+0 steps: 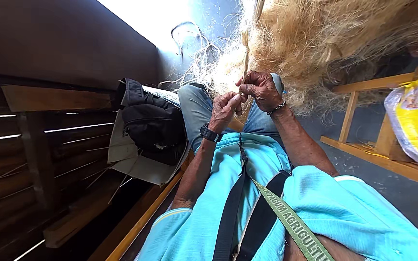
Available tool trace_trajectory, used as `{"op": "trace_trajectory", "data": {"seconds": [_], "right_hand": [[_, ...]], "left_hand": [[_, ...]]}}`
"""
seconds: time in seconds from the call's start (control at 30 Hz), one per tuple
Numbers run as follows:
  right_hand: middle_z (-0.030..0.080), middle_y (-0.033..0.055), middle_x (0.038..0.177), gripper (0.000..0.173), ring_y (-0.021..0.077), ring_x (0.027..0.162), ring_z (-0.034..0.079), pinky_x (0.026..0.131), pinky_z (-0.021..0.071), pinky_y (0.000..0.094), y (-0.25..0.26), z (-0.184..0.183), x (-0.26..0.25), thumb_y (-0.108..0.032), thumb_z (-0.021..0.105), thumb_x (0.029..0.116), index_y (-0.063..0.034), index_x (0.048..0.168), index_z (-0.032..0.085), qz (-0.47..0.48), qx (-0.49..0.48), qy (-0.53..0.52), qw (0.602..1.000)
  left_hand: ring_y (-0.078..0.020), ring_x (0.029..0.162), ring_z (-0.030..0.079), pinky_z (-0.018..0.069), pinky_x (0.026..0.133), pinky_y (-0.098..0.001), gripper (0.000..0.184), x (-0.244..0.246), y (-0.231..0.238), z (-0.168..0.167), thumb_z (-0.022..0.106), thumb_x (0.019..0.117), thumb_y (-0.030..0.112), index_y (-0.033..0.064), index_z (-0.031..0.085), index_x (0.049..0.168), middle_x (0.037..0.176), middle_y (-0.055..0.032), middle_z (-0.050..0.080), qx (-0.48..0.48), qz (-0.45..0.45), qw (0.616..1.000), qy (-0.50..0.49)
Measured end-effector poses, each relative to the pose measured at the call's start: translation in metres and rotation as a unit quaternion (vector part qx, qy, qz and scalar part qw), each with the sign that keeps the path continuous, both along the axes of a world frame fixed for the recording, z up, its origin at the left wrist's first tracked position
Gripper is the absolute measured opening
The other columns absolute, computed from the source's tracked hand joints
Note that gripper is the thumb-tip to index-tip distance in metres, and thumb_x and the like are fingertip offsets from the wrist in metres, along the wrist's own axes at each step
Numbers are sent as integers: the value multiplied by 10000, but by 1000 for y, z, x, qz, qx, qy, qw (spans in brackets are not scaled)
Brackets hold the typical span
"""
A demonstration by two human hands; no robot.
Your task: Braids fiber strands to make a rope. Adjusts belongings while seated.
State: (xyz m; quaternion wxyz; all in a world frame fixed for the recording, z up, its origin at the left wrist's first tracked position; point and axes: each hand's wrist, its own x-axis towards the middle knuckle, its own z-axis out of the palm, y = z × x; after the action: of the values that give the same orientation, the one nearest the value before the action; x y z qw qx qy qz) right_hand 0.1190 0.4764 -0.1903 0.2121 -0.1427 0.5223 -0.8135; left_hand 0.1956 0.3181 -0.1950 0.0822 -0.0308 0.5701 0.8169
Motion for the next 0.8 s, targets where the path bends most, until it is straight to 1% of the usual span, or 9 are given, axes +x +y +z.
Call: {"op": "trace_trajectory", "data": {"seconds": [0.1,0.17,0.23,0.3,0.37,0.43,0.57,0.7,0.8], "right_hand": [[694,22,866,116,77,710,644,679,576,258,6,-4,-1,41,594,946,-16,999,680,14,-24,-19,999],[687,14,868,131,80,721,648,699,583,270,10,-4,-3,37,572,956,-32,1001,674,19,-41,-36,998],[692,18,870,149,90,716,654,697,589,284,14,-3,-5,32,555,962,-48,1001,674,26,-68,-56,996],[690,32,899,159,104,713,653,681,591,291,17,-5,-7,28,542,971,-60,999,671,34,-94,-70,992],[684,45,896,159,118,701,650,665,589,300,19,-5,-9,25,534,974,-56,999,668,29,-104,-78,991],[688,43,896,148,113,690,651,656,593,295,19,-5,-10,25,542,974,-49,1001,668,13,-96,-73,993],[689,26,855,129,97,667,648,643,594,276,18,-1,-12,36,574,965,-35,1016,669,-28,-66,-64,995],[695,34,848,117,98,657,649,624,591,271,16,1,-12,42,599,951,-19,1014,677,-43,-56,-33,997],[692,34,837,129,102,661,651,627,592,277,15,3,-13,46,591,952,-22,1017,678,-39,-58,-36,997]], "left_hand": [[-113,682,684,611,698,-308,215,-1,-3,5,512,1044,79,-17,696,985,755,-29,702,-43,-25,998,29],[-130,762,719,622,767,-332,231,-2,-7,7,507,1047,85,-38,701,1027,832,-58,740,-64,-51,996,45],[-138,806,732,624,799,-337,262,-3,-11,8,481,1054,93,-39,707,1057,887,-76,756,-66,-77,994,37],[-140,830,731,619,815,-340,268,-3,-15,7,479,1054,108,-40,701,1083,921,-83,757,-69,-102,992,31],[-153,839,727,618,830,-356,244,-2,-17,5,536,1029,114,-52,686,1126,932,-89,748,-77,-116,990,27],[-178,853,732,623,843,-379,232,0,-19,2,588,1006,103,-63,670,1146,957,-107,745,-75,-115,990,21],[-189,841,729,622,821,-383,238,5,-24,-5,613,984,85,-70,667,1156,956,-117,748,-64,-91,994,12],[-191,826,737,635,817,-391,177,8,-26,-9,607,982,33,-66,677,1110,939,-112,744,-54,-60,997,-3],[-184,821,738,634,822,-386,161,9,-26,-11,607,983,23,-60,688,1095,932,-105,748,-50,-45,998,-1]]}}
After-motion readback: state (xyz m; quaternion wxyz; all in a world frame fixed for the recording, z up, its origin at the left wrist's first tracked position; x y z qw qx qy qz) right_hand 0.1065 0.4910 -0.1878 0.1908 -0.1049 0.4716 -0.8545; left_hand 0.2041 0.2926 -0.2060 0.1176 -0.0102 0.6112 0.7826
